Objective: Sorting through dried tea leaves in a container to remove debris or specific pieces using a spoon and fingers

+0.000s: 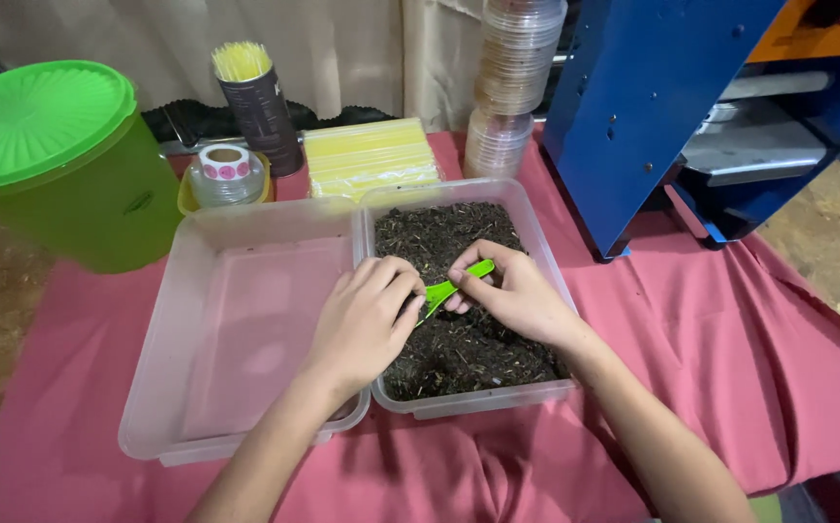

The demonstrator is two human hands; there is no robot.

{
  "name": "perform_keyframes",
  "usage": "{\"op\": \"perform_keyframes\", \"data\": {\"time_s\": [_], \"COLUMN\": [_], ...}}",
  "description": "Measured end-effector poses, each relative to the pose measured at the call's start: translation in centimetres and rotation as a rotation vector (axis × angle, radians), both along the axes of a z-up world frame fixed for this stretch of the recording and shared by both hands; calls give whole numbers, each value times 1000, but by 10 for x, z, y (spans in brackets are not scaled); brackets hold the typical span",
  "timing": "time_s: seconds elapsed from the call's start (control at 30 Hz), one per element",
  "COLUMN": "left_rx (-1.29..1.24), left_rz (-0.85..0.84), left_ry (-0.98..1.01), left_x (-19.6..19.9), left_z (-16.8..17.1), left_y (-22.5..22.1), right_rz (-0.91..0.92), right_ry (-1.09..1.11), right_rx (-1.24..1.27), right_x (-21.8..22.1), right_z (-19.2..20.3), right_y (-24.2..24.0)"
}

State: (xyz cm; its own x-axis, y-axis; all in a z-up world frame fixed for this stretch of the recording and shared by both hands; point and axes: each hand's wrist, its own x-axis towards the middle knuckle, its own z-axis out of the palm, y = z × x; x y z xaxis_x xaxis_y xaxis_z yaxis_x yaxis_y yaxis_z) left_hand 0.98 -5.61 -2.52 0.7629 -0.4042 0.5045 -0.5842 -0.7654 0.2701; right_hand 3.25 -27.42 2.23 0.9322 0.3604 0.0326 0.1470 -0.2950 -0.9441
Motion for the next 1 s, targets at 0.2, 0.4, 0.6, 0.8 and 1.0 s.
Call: {"op": "perform_keyframes", "data": {"time_s": [0.2,0.4,0.6,0.8,1.0], "left_rx": [-102,-439,-704,-843,-789], "left_rz": [-27,-66,-56,-82,-57], "left_ry": [-16,193,313,351,339], "left_x": [-3,-11,-11,-8,-9], "left_z": [7,24,21,18,19], "left_y": [2,6,11,13,12], "right_rz": [-17,-80,-184,-284,-404], "right_ry": [-53,-98,-202,-278,-316], "right_rx": [17,-30,-29,-185,-377], "right_x": [2,4,7,14,9], "right_z": [-5,-5,-9,-23,-13], "right_y": [0,-2,-5,-4,-8]}}
